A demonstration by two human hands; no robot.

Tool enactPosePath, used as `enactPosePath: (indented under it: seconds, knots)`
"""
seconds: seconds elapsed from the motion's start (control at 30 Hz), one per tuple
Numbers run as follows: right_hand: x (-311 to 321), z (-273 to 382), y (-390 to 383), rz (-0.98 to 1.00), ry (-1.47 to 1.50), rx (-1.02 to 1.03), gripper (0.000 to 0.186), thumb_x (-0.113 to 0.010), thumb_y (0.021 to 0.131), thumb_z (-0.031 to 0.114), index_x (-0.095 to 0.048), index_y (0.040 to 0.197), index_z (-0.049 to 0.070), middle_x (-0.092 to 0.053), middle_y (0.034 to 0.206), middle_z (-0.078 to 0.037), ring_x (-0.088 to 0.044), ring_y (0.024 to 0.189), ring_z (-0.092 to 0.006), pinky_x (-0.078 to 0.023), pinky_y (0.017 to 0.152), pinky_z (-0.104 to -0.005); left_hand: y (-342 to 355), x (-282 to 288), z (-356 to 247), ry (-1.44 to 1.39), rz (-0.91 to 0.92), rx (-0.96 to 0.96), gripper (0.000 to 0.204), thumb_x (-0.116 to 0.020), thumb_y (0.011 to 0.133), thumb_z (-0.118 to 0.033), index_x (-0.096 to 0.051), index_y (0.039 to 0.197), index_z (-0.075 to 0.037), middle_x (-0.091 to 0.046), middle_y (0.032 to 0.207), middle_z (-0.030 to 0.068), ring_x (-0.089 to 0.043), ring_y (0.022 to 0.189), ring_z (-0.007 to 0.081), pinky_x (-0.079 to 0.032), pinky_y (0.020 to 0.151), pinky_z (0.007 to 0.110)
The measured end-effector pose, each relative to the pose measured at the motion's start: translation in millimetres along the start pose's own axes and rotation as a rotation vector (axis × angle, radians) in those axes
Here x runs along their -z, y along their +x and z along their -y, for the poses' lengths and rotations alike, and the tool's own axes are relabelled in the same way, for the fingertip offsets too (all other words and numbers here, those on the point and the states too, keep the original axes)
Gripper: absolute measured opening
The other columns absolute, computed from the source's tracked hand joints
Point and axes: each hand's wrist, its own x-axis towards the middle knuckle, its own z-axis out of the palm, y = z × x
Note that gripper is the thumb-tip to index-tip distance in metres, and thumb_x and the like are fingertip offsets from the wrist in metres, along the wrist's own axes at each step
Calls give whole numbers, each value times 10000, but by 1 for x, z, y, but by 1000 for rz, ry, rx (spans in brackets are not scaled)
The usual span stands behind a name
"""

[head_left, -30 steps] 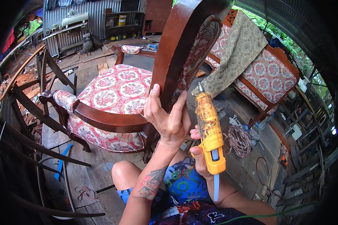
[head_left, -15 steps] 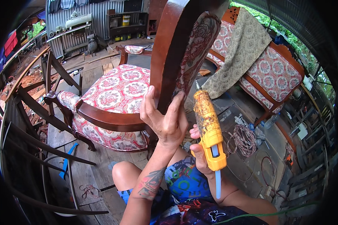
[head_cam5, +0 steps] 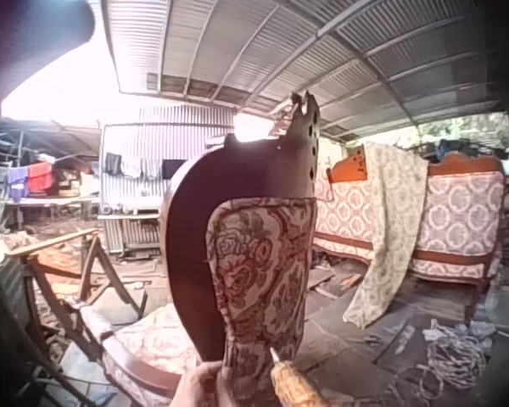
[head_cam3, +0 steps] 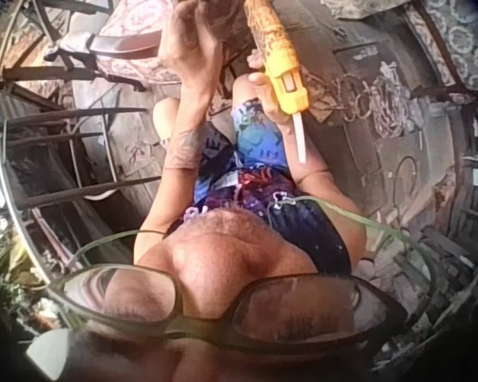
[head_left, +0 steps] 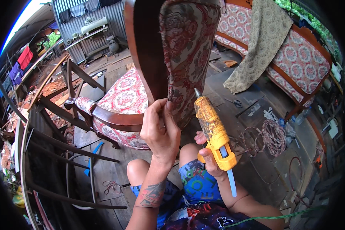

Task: Using a hot glue gun to attach decorative gimp trim to the back of an upholstered chair.

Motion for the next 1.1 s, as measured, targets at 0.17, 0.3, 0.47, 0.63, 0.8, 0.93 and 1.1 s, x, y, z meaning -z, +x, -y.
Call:
enactPosePath:
  seconds: [0.17, 0.3, 0.47, 0.63, 0.8, 0.93, 1.1]
  knots:
    - [3, -4, -1, 10, 155, -103, 247, -684, 984, 181, -616, 1124, -12, -642, 1048, -141, -637, 1009, -278, -507, 1023, -464, 9, 4, -9, -153, 132, 257, 328, -693, 940, 25, -601, 1252, -12, -637, 814, 100, -647, 726, 206, -510, 624, 316]
    - [12, -20, -5, 19, 194, -33, 228, -693, 972, 143, -630, 1132, -7, -654, 1046, -131, -643, 1001, -274, -511, 1006, -447, 15, -2, -2, 132, 86, -51, 309, -769, 915, -36, -662, 1205, -44, -643, 819, 50, -571, 647, 117, -468, 565, 281]
    - [11, -36, -2, 5, 88, 84, 624, -888, 842, 289, -621, 1316, -17, -739, 976, -81, -720, 872, -184, -585, 788, -314, 26, 2, -11, 314, 25, -115, 154, -813, 879, -88, -744, 1017, -77, -677, 842, 77, -634, 649, 205, -502, 575, 329]
    - [8, -29, -4, 172, 280, -524, 814, -884, 833, 349, -526, 1479, 5, -738, 1150, -122, -741, 989, -209, -598, 850, -339, 33, 15, -10, 482, 37, -225, 114, -806, 912, -140, -782, 979, -50, -693, 877, 64, -651, 767, 178, -494, 743, 324]
    - [-1, -35, 19, 55, 115, 84, 858, -895, 827, 299, -478, 1504, -24, -717, 1248, -164, -739, 1057, -240, -597, 887, -350, 34, 16, -8, 491, 26, -292, 113, -822, 874, -125, -761, 961, -87, -686, 825, 22, -649, 780, 201, -445, 781, 346]
    - [-5, -36, 26, 34, 212, 15, 785, -887, 846, 252, -513, 1462, -59, -748, 1134, -148, -747, 976, -206, -597, 867, -328, 34, 15, -7, 371, 50, -98, 121, -804, 895, -115, -740, 991, -78, -671, 818, 1, -624, 733, 139, -422, 780, 309]
    - [-1, -38, 34, 53, 139, 137, 676, -904, 814, 171, -583, 1359, -67, -762, 1006, -109, -756, 862, -184, -607, 786, -320, 38, 17, -6, 392, 45, -131, 166, -794, 945, -183, -745, 984, -29, -713, 828, 26, -640, 756, 93, -485, 691, 264]
